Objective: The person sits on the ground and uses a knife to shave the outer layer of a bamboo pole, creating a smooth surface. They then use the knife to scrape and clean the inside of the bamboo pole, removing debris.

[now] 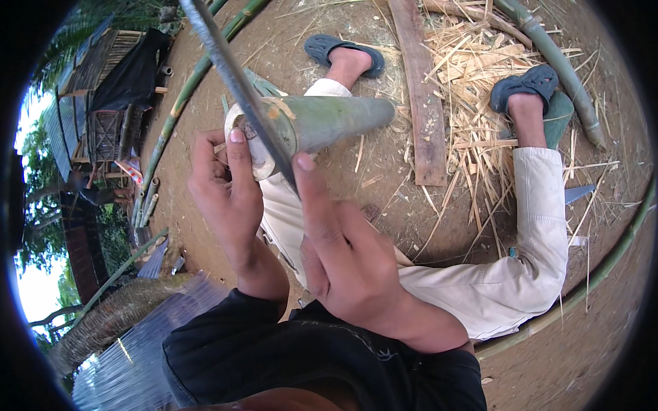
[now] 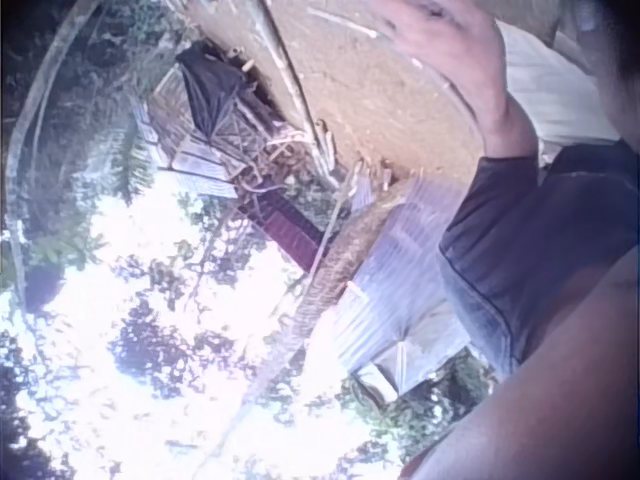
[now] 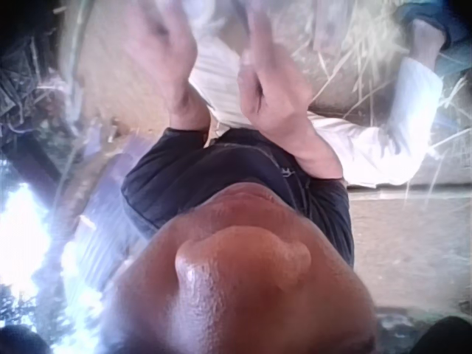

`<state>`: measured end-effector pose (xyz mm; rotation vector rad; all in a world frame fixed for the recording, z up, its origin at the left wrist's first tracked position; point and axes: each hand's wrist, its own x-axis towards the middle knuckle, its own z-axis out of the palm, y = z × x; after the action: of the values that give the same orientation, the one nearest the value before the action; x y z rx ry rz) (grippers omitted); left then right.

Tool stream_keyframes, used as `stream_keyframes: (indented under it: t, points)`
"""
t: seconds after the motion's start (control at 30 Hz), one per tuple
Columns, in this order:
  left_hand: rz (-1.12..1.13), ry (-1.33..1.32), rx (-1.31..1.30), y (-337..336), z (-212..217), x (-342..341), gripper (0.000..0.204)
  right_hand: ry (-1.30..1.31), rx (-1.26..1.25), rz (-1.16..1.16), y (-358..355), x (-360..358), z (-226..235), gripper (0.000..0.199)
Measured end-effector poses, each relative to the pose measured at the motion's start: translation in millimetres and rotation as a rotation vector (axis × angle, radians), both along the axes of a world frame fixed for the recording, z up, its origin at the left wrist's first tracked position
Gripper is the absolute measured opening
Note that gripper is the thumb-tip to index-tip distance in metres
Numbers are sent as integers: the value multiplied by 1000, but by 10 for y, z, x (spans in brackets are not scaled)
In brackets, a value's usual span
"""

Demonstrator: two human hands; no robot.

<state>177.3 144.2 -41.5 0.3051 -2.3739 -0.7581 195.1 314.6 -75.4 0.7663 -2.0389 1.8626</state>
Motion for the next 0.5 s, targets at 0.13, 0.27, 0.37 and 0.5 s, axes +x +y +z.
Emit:
stream_keyframes:
  t: [0.13,0.27,0.37,0.5]
  points:
    - [33,-14,-44,28,12,-3,17,-62,160,14,-98,-55,-36,51]
    - [21,15,26,-54,-16,4,16,-41,150,19,-50,-124,112,52]
    - [37,-22,-74,-69,-1,22,15,-10,60,-71,-15,-55,217,53]
    - [38,-12,-94,-119,8,-3,15,-4,80,-51,-164,-114,12,51]
